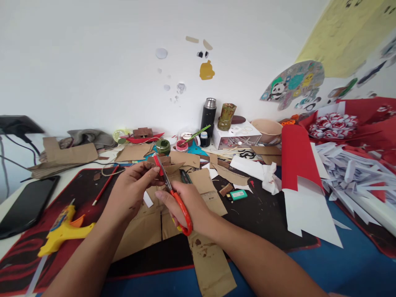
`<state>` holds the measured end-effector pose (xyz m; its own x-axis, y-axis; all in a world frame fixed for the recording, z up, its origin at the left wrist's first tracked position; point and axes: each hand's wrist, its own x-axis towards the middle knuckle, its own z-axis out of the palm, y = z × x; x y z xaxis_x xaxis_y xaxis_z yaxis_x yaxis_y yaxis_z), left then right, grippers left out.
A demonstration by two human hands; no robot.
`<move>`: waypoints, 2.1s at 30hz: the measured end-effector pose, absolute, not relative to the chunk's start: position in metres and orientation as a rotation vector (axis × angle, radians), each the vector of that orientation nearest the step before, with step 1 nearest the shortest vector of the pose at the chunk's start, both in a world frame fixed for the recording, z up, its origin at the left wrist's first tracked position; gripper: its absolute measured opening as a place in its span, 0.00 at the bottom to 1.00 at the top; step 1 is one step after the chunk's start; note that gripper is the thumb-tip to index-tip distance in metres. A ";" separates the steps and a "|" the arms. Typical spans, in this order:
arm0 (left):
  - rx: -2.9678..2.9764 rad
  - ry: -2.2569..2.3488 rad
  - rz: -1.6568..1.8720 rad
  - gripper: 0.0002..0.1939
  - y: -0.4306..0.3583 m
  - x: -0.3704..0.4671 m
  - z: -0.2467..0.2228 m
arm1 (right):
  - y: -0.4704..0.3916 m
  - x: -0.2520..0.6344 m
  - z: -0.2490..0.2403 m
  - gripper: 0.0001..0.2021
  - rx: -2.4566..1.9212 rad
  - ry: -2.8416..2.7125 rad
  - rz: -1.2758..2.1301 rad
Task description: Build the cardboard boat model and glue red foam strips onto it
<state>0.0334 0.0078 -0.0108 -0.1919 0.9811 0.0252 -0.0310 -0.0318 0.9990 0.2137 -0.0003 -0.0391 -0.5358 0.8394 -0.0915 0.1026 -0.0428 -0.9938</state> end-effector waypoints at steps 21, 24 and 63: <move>1.429 1.356 1.266 0.23 0.009 0.031 -0.013 | 0.020 0.223 -0.016 0.26 -0.902 -1.338 1.623; 1.444 1.358 1.260 0.23 0.009 0.030 -0.013 | 0.023 0.225 -0.015 0.25 -0.934 -1.332 1.621; 1.511 1.529 1.074 0.24 0.011 0.019 -0.004 | 0.028 0.224 -0.023 0.24 -0.928 -1.301 1.687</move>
